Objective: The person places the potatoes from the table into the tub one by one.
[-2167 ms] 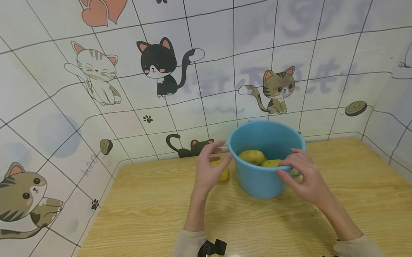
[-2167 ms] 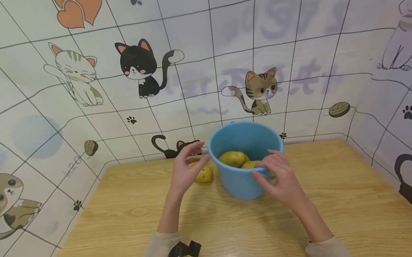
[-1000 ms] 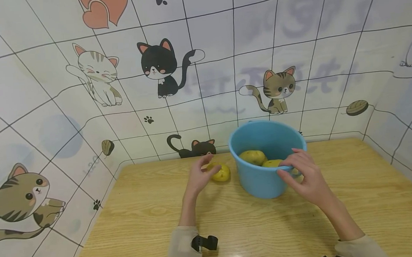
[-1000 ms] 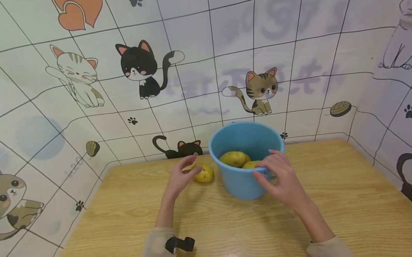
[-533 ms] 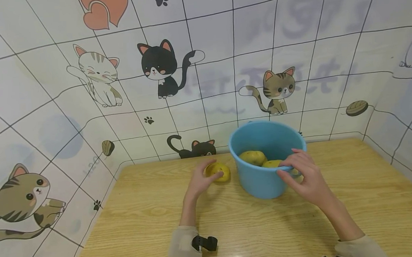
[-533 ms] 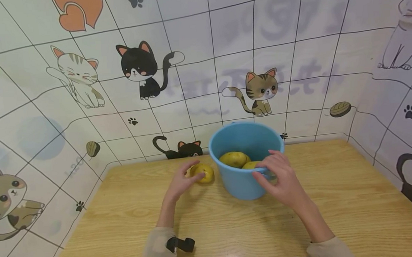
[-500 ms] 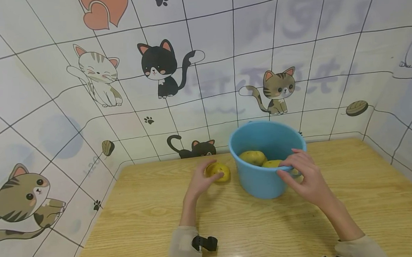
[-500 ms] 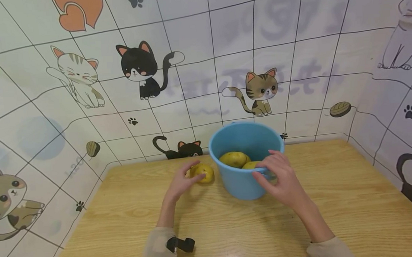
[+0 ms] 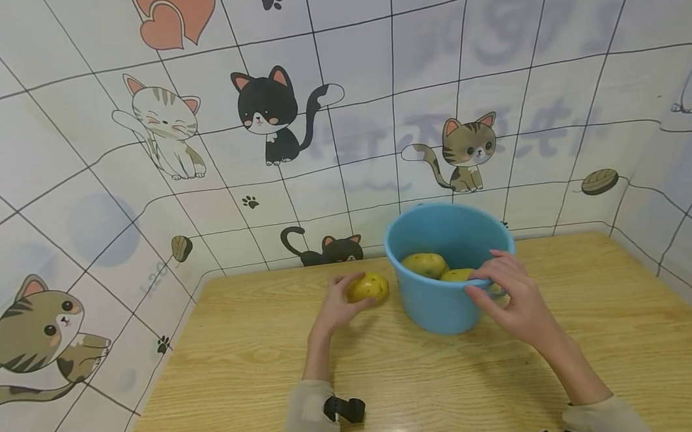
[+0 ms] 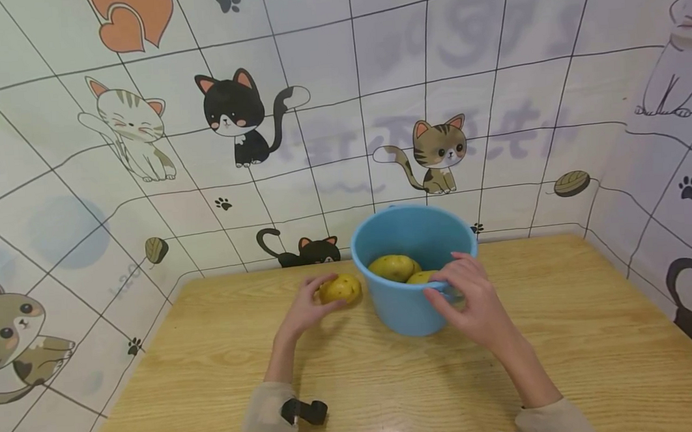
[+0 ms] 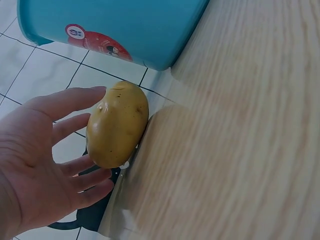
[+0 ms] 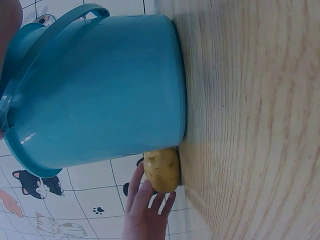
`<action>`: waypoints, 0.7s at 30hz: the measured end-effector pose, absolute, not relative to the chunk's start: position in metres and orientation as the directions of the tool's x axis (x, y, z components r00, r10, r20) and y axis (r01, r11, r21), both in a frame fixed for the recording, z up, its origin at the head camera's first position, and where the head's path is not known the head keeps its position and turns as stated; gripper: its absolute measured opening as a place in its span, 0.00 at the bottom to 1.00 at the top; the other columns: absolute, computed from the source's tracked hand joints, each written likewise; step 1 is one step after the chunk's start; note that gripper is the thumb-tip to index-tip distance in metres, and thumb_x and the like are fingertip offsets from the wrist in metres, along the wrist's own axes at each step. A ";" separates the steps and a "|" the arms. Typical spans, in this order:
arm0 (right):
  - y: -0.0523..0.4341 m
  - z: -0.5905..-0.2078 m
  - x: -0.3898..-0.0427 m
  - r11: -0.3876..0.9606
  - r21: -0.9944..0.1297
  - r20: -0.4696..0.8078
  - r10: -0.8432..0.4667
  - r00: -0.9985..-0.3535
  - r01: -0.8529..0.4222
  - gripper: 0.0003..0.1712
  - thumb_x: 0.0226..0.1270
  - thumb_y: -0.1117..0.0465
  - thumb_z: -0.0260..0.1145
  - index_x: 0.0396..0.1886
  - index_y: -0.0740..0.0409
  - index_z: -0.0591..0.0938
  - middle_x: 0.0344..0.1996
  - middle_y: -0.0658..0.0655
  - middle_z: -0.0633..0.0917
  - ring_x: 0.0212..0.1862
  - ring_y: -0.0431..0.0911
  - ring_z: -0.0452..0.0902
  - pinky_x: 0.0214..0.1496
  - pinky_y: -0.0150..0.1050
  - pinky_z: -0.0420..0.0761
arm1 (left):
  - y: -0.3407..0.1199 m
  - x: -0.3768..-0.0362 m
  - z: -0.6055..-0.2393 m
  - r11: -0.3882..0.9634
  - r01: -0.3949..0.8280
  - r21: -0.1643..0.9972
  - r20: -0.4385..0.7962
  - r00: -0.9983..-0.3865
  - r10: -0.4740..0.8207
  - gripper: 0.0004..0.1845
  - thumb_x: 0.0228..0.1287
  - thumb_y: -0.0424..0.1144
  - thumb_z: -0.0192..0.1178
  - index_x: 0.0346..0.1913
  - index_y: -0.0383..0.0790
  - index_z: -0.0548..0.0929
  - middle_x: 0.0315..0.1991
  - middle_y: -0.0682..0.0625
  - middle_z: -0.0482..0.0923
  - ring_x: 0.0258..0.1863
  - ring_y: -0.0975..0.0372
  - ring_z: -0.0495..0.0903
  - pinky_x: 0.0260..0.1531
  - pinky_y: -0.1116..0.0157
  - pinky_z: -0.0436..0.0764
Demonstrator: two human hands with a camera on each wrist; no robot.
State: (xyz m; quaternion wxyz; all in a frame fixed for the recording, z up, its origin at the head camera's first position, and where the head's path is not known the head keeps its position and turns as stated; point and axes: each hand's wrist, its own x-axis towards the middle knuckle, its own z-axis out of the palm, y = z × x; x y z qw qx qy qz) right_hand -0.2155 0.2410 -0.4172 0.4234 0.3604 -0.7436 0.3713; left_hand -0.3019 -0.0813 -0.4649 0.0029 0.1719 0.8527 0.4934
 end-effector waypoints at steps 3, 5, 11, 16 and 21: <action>0.241 -0.416 -0.215 0.463 -0.248 0.897 -0.222 -0.382 -0.851 0.21 0.76 0.44 0.61 0.34 0.56 0.84 0.30 0.50 0.82 0.39 0.42 0.75 0.73 0.47 0.60 | -0.081 -0.303 -0.466 0.451 0.317 0.834 0.186 -0.932 0.310 0.34 0.58 0.40 0.74 0.68 0.38 0.76 0.66 0.34 0.65 0.64 0.42 0.68 0.66 0.41 0.66; 0.240 -0.416 -0.215 0.462 -0.248 0.897 -0.223 -0.382 -0.851 0.21 0.76 0.44 0.61 0.34 0.56 0.84 0.30 0.50 0.82 0.39 0.42 0.75 0.73 0.47 0.60 | -0.081 -0.303 -0.466 0.448 0.334 0.829 0.201 -0.927 0.318 0.34 0.58 0.39 0.74 0.68 0.37 0.76 0.66 0.34 0.68 0.65 0.42 0.68 0.67 0.42 0.65; 0.240 -0.415 -0.214 0.467 -0.244 0.896 -0.226 -0.381 -0.850 0.22 0.76 0.44 0.60 0.34 0.56 0.84 0.30 0.50 0.83 0.39 0.42 0.75 0.73 0.47 0.61 | -0.081 -0.305 -0.468 0.431 0.361 0.827 0.224 -0.915 0.336 0.35 0.58 0.37 0.74 0.68 0.36 0.75 0.66 0.36 0.70 0.65 0.43 0.69 0.67 0.42 0.65; 0.240 -0.416 -0.215 0.471 -0.243 0.896 -0.227 -0.382 -0.848 0.22 0.76 0.43 0.60 0.34 0.56 0.84 0.30 0.49 0.82 0.38 0.42 0.75 0.73 0.47 0.61 | -0.081 -0.308 -0.470 0.425 0.381 0.821 0.235 -0.904 0.357 0.35 0.58 0.33 0.73 0.69 0.33 0.73 0.67 0.37 0.71 0.66 0.44 0.69 0.66 0.43 0.67; 0.240 -0.416 -0.216 0.470 -0.238 0.899 -0.224 -0.376 -0.850 0.22 0.76 0.43 0.60 0.34 0.57 0.84 0.30 0.50 0.82 0.39 0.42 0.75 0.73 0.47 0.61 | -0.080 -0.309 -0.472 0.413 0.339 0.846 0.207 -0.921 0.331 0.34 0.58 0.29 0.72 0.68 0.34 0.74 0.64 0.37 0.73 0.60 0.46 0.73 0.61 0.47 0.73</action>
